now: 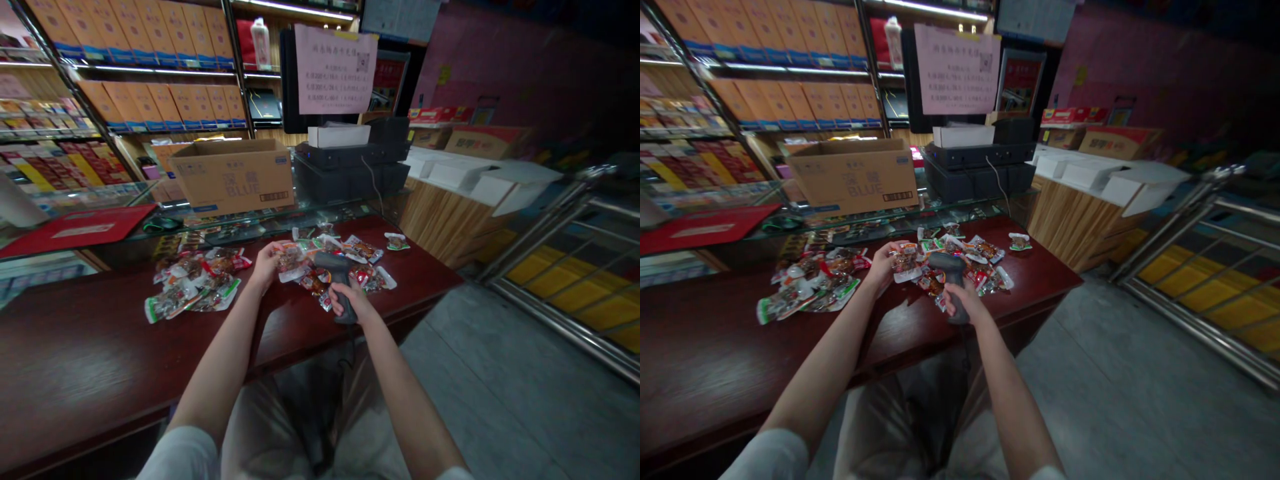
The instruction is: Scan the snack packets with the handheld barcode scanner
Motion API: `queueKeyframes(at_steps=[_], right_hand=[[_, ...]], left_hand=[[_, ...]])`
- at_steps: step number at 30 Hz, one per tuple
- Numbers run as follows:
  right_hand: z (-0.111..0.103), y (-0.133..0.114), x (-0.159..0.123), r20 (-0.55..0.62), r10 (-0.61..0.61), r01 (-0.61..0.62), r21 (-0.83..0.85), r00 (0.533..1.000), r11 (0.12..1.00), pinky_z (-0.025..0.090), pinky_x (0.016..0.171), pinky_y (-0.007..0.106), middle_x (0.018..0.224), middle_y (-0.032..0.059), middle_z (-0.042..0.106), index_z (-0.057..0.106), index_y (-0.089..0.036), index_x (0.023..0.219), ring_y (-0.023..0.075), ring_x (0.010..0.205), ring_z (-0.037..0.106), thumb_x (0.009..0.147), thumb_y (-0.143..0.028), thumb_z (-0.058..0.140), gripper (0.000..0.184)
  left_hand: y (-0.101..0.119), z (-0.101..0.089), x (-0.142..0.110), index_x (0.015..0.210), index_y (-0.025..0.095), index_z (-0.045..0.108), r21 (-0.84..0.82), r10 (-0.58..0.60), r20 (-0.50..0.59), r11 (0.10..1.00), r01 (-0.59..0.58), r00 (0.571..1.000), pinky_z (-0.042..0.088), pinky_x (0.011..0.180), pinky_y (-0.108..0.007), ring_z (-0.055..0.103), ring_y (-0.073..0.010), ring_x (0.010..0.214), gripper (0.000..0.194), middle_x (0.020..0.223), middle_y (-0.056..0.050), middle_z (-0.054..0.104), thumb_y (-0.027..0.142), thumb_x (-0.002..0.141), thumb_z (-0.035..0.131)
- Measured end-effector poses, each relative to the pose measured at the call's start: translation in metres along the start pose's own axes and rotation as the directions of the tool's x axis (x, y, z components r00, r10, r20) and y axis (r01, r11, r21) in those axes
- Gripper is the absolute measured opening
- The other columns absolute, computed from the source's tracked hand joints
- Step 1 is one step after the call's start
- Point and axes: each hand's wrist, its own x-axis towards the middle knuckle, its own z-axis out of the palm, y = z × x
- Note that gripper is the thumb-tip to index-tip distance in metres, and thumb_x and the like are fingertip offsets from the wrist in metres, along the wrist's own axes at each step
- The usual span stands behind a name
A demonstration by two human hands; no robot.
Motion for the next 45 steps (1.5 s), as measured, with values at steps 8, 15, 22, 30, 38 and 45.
queueKeyframes(at_steps=[8, 15, 22, 30, 38, 45], right_hand=[[-0.003, 0.003, -0.002, -0.024, -0.012, 0.012, -0.005, 1.000, 1.000, 0.036, 0.031, 0.018, 0.054, -0.0085, 0.054, 0.047, -0.021, 0.079, 0.0051, 0.032, 0.040, 0.074, -0.038, 0.076, 0.034], [-0.013, -0.012, -0.012, -0.062, -0.058, 0.054, -0.066, 0.996, 0.996, 0.036, 0.032, 0.020, 0.055, -0.0086, 0.055, 0.050, -0.021, 0.086, 0.0063, 0.033, 0.042, 0.074, -0.038, 0.075, 0.032], [-0.054, -0.029, -0.026, -0.135, -0.143, 0.146, 0.010, 0.980, 0.989, 0.035, 0.033, 0.019, 0.056, -0.0093, 0.053, 0.053, -0.021, 0.096, 0.0057, 0.033, 0.039, 0.076, -0.037, 0.072, 0.032], [-0.052, -0.023, -0.028, -0.136, -0.125, 0.126, -0.002, 0.983, 0.992, 0.036, 0.033, 0.020, 0.057, -0.0091, 0.054, 0.047, -0.023, 0.088, 0.0065, 0.033, 0.042, 0.075, -0.038, 0.075, 0.034], [-0.051, -0.025, -0.028, -0.140, -0.117, 0.115, -0.020, 0.983, 0.993, 0.035, 0.033, 0.020, 0.056, -0.0089, 0.055, 0.051, -0.022, 0.090, 0.0064, 0.033, 0.042, 0.074, -0.039, 0.076, 0.035], [-0.053, -0.024, -0.029, -0.137, -0.118, 0.116, -0.018, 0.984, 0.993, 0.036, 0.034, 0.020, 0.057, -0.0089, 0.055, 0.054, -0.020, 0.100, 0.0064, 0.034, 0.043, 0.076, -0.038, 0.074, 0.036]], left_hand=[[0.001, -0.004, 0.000, 0.068, 0.016, 0.060, 0.123, 0.050, 0.056, 0.991, -0.057, 0.997, 0.055, 0.086, -0.044, 0.068, -0.0299, 0.107, 0.014, 0.113, -0.013, 0.074, 0.017, 0.058, 0.070], [0.013, -0.015, 0.001, 0.071, 0.017, 0.059, 0.211, 0.076, -0.014, 0.975, -0.071, 0.997, 0.056, 0.078, -0.039, 0.070, -0.0262, 0.097, 0.018, 0.113, -0.013, 0.073, 0.017, 0.057, 0.068], [0.046, -0.067, 0.004, 0.078, 0.018, 0.063, 0.840, 0.423, -0.324, 0.540, 0.052, 0.846, 0.047, 0.104, -0.048, 0.065, -0.0298, 0.107, 0.016, 0.103, -0.013, 0.071, 0.011, 0.070, 0.051], [0.042, -0.076, -0.007, 0.108, 0.005, 0.060, 0.935, 0.531, -0.296, 0.330, 0.128, 0.794, 0.006, 0.121, -0.069, 0.012, -0.0496, 0.153, 0.044, 0.155, -0.034, 0.035, 0.006, 0.065, 0.060], [0.000, -0.003, -0.011, 0.109, 0.022, 0.070, 0.752, 0.026, 0.382, 0.573, -0.327, 0.924, 0.045, 0.104, -0.049, 0.061, -0.0321, 0.104, 0.041, 0.108, -0.011, 0.065, 0.039, 0.071, 0.075], [-0.007, 0.010, -0.021, 0.094, 0.022, 0.068, 0.840, -0.072, 0.408, 0.420, -0.343, 0.910, 0.044, 0.094, -0.048, 0.057, -0.0357, 0.102, 0.053, 0.100, -0.009, 0.062, 0.045, 0.052, 0.091]])
